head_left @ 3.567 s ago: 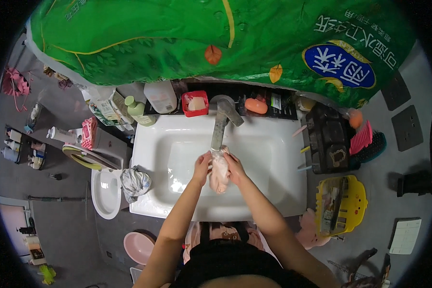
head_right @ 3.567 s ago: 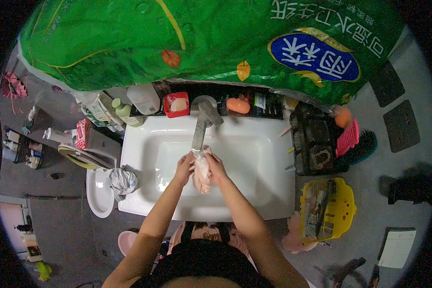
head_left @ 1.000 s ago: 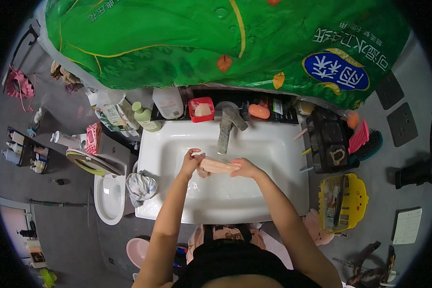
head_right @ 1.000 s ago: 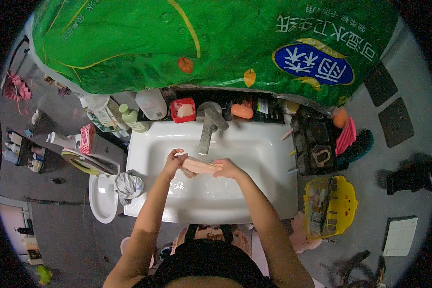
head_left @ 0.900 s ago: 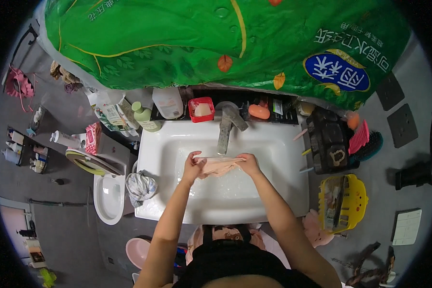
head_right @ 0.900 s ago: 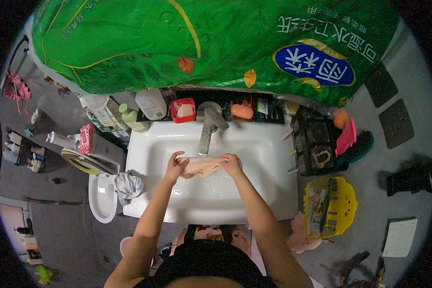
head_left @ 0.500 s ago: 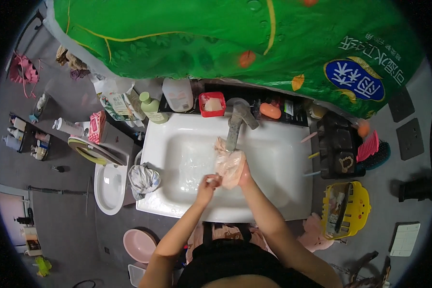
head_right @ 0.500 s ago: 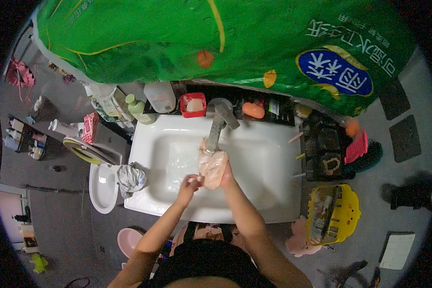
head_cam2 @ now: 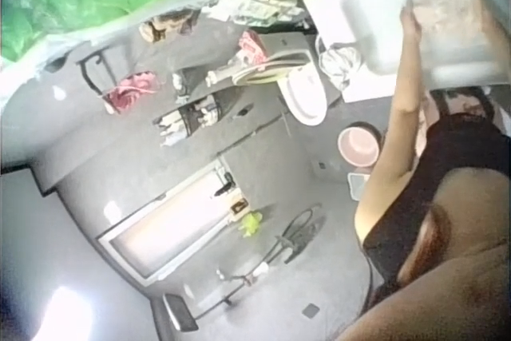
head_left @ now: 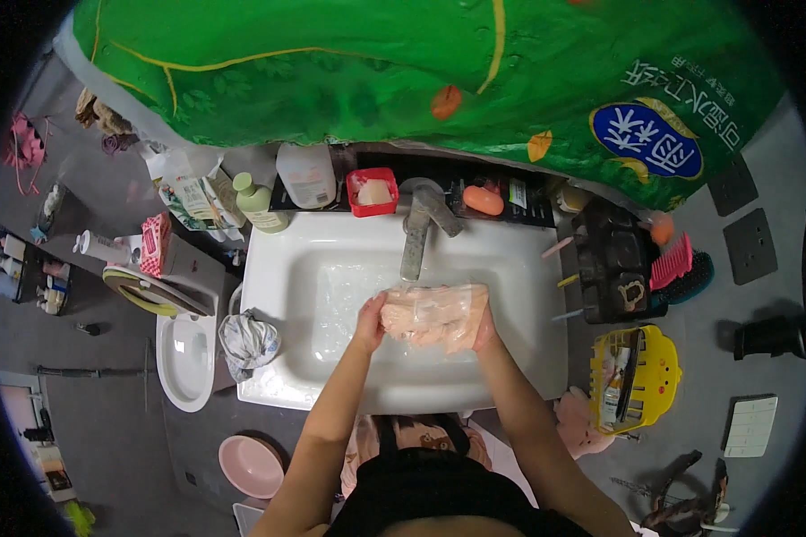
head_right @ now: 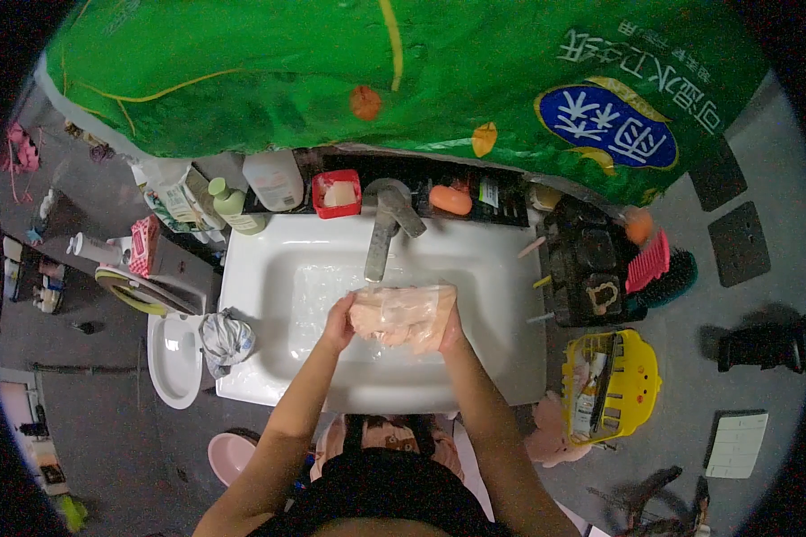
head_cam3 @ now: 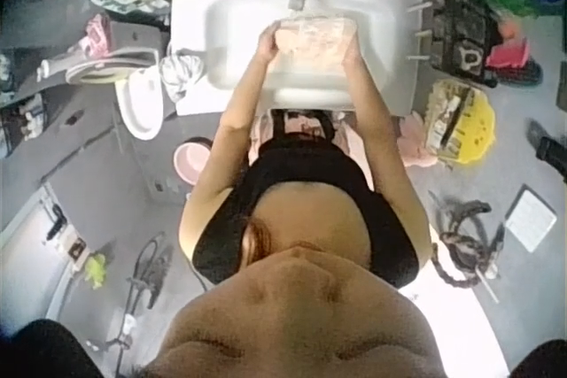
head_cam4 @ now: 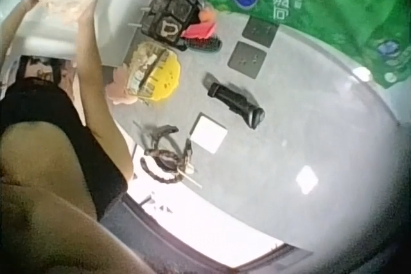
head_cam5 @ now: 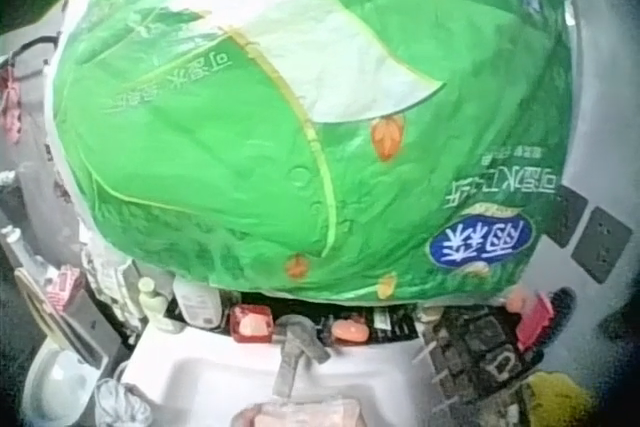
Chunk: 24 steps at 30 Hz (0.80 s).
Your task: The person rinses a cloth under the faucet, rubs a bar of soap over it, and lathers the cloth by hand in the sink.
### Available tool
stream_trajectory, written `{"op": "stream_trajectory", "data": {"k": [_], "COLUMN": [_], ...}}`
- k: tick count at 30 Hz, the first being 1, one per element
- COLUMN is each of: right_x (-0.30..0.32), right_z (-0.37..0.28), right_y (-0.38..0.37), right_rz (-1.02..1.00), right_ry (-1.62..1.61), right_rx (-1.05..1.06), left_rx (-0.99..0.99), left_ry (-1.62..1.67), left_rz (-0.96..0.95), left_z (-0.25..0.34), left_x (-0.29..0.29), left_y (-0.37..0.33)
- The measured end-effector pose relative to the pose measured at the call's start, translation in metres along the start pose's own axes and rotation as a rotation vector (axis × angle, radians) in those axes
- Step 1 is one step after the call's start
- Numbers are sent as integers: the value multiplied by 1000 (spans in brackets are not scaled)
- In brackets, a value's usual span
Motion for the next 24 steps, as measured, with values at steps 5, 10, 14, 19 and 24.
{"op": "stream_trajectory", "data": {"k": [5,10,14,19,24], "right_x": [19,-1,7,-38,-14], "right_z": [4,-13,-19,-22,-21], "right_y": [-9,10,12,20,22], "right_rz": [-60,-23,-39,-123,-173], "right_ry": [-39,-72,-106,-85,-185], "right_rx": [110,30,98,49,-45], "left_rx": [-674,-891,-1245,-1097,-930], "left_ry": [-1487,-1052,-1308,-1889,-2051], "left_rz": [868,349,106,80,-75], "left_z": [46,71,101,118,113], "left_x": [58,-124,-263,-300,-309], "left_y": [37,61,37,-67,-94]}}
Point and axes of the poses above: each hand's wrist, its own y-axis away from the middle knuckle, its own x-axis out of the back of the hand, z = x × y, the point moved 8 cm from there along -y, towards the middle knuckle, and after that the axes turned 8 degrees about x, right-handed, at the moved point
